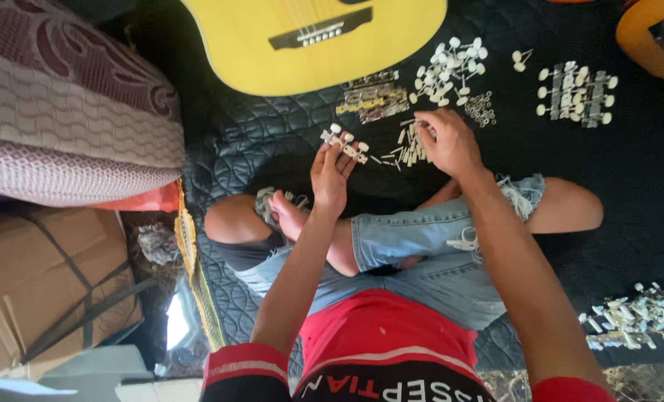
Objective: The person sits cross-legged on a mat and assembles guitar tuning machines by hand. They pick up individual white plastic tuning pegs and metal brackets, insert the pegs into the brackets, and add small metal washers and screws to secure them. The person handles the parts one at a time, occasionally picking up a screwdriver to tighten components.
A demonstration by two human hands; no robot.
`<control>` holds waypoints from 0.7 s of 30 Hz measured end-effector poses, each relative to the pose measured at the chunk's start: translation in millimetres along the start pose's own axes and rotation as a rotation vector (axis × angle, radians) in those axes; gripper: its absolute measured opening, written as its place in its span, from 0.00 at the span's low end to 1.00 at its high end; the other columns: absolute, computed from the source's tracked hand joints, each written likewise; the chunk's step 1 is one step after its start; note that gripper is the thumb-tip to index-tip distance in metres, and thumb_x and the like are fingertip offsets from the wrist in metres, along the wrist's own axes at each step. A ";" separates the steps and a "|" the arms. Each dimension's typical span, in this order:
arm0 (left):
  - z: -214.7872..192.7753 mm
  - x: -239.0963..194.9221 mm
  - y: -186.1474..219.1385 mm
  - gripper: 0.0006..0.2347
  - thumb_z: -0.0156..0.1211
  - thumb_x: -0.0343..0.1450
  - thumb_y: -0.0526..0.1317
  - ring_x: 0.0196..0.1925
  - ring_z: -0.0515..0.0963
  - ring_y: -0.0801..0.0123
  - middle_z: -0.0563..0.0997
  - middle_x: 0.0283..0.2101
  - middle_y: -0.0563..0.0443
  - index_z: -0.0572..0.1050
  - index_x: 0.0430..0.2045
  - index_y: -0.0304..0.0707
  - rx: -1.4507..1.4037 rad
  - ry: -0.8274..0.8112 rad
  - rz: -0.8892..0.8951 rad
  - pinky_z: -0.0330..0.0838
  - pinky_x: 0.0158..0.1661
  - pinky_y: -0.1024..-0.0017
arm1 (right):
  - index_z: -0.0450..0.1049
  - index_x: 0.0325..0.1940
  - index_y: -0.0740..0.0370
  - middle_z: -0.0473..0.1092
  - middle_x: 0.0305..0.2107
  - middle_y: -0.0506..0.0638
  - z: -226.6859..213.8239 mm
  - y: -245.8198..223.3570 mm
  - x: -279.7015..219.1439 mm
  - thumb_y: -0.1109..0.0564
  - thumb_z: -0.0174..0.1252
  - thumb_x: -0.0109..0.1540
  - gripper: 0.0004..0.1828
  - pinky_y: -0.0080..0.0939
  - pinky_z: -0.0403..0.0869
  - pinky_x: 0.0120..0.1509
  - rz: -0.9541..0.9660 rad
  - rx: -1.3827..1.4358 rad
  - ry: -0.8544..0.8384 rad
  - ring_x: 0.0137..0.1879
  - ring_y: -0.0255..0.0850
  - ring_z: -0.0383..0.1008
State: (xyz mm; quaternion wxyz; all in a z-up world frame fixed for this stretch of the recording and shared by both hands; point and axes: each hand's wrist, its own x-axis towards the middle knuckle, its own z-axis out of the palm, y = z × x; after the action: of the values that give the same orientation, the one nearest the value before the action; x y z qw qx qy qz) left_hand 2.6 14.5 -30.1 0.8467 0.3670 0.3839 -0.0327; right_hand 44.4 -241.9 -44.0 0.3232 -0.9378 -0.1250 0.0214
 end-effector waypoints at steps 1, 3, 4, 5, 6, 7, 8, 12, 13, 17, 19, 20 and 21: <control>-1.2 -2.6 -0.1 0.07 0.58 0.75 0.33 0.51 0.83 0.41 0.81 0.53 0.36 0.75 0.46 0.40 -0.002 0.008 -0.002 0.79 0.54 0.48 | 0.79 0.55 0.56 0.72 0.37 0.57 6.0 1.5 -4.2 0.57 0.63 0.64 0.14 0.55 0.75 0.53 0.000 0.002 -0.008 0.48 0.55 0.74; 3.0 -1.1 1.9 0.06 0.59 0.75 0.34 0.49 0.85 0.44 0.82 0.52 0.37 0.75 0.44 0.41 0.010 0.008 -0.002 0.80 0.51 0.50 | 0.79 0.48 0.59 0.71 0.35 0.55 15.2 7.0 -3.6 0.58 0.62 0.65 0.08 0.52 0.74 0.51 -0.019 -0.060 -0.104 0.45 0.54 0.75; 0.7 1.1 -0.1 0.06 0.59 0.75 0.34 0.49 0.85 0.44 0.82 0.52 0.37 0.75 0.44 0.41 0.006 0.005 0.001 0.80 0.51 0.50 | 0.79 0.48 0.59 0.71 0.35 0.55 17.2 1.2 -4.2 0.58 0.62 0.65 0.08 0.52 0.74 0.51 -0.023 -0.063 -0.102 0.45 0.54 0.75; -1.5 3.4 -2.3 0.06 0.60 0.75 0.34 0.49 0.85 0.44 0.82 0.52 0.37 0.76 0.44 0.40 0.021 0.001 0.001 0.81 0.51 0.50 | 0.80 0.47 0.60 0.73 0.35 0.56 19.0 -4.4 -4.8 0.59 0.62 0.65 0.08 0.51 0.75 0.52 0.002 -0.023 -0.172 0.46 0.54 0.75; -5.1 4.2 -5.2 0.06 0.60 0.75 0.34 0.49 0.85 0.44 0.83 0.51 0.37 0.77 0.45 0.39 0.039 0.000 -0.003 0.81 0.51 0.50 | 0.80 0.47 0.61 0.74 0.35 0.56 21.5 -10.5 -8.1 0.60 0.62 0.64 0.08 0.51 0.75 0.54 0.030 0.018 -0.244 0.47 0.55 0.76; -1.3 1.8 -2.6 0.06 0.60 0.75 0.34 0.49 0.85 0.44 0.83 0.51 0.37 0.77 0.45 0.39 0.037 0.000 -0.003 0.81 0.51 0.50 | 0.80 0.47 0.61 0.74 0.35 0.56 23.9 -19.1 -7.6 0.60 0.62 0.64 0.08 0.51 0.75 0.54 0.029 0.017 -0.244 0.47 0.55 0.76; 1.6 -1.4 -0.1 0.06 0.60 0.75 0.34 0.49 0.85 0.45 0.83 0.51 0.38 0.77 0.44 0.40 0.039 -0.002 -0.005 0.81 0.51 0.51 | 0.80 0.44 0.60 0.72 0.34 0.55 26.8 -28.0 -8.4 0.58 0.63 0.62 0.07 0.51 0.76 0.52 0.007 -0.019 -0.239 0.46 0.54 0.76; 3.4 -4.5 1.8 0.06 0.60 0.74 0.34 0.49 0.85 0.44 0.82 0.52 0.37 0.77 0.43 0.41 0.033 -0.008 -0.002 0.80 0.52 0.49 | 0.79 0.39 0.62 0.70 0.32 0.56 39.1 -53.7 -6.1 0.56 0.63 0.60 0.07 0.52 0.76 0.48 -0.044 -0.049 -0.274 0.45 0.56 0.75; 3.0 -5.7 3.3 0.06 0.60 0.74 0.34 0.49 0.85 0.44 0.82 0.52 0.37 0.77 0.43 0.41 0.031 -0.004 0.000 0.80 0.52 0.49 | 0.79 0.39 0.62 0.70 0.32 0.56 40.3 -56.1 -4.9 0.56 0.63 0.60 0.07 0.52 0.76 0.48 -0.047 -0.048 -0.277 0.45 0.56 0.75; 5.9 -4.4 3.5 0.06 0.61 0.75 0.36 0.50 0.85 0.46 0.82 0.53 0.39 0.77 0.44 0.41 0.057 -0.028 -0.001 0.81 0.51 0.54 | 0.79 0.40 0.59 0.69 0.32 0.55 41.5 -58.4 -2.2 0.52 0.65 0.58 0.10 0.54 0.75 0.45 -0.087 -0.085 -0.320 0.45 0.56 0.74; 5.7 -2.5 1.7 0.06 0.61 0.75 0.36 0.49 0.85 0.47 0.82 0.53 0.39 0.77 0.45 0.41 0.069 -0.030 -0.008 0.82 0.50 0.55 | 0.78 0.41 0.58 0.69 0.33 0.55 50.6 -51.3 -4.3 0.51 0.66 0.58 0.11 0.55 0.74 0.45 -0.088 -0.108 -0.326 0.45 0.55 0.74; 4.3 -2.5 1.0 0.06 0.60 0.75 0.36 0.50 0.84 0.45 0.82 0.53 0.38 0.77 0.45 0.40 0.069 -0.035 -0.009 0.81 0.51 0.53 | 0.77 0.40 0.56 0.68 0.34 0.53 59.5 -45.0 -6.6 0.50 0.66 0.58 0.11 0.53 0.75 0.45 -0.118 -0.153 -0.304 0.46 0.53 0.73; 2.8 -2.7 0.4 0.07 0.60 0.75 0.36 0.51 0.84 0.44 0.82 0.53 0.38 0.76 0.45 0.39 0.069 -0.040 -0.010 0.80 0.51 0.52 | 0.75 0.38 0.55 0.67 0.35 0.50 68.4 -38.9 -9.0 0.49 0.65 0.57 0.11 0.51 0.75 0.46 -0.147 -0.198 -0.282 0.47 0.52 0.73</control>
State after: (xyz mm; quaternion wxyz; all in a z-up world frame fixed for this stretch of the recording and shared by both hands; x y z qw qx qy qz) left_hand 2.6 12.3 -26.8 0.8409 0.3933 0.3674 -0.0573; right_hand 18.8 -173.5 -74.6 0.2094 -0.9410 -0.2390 0.1166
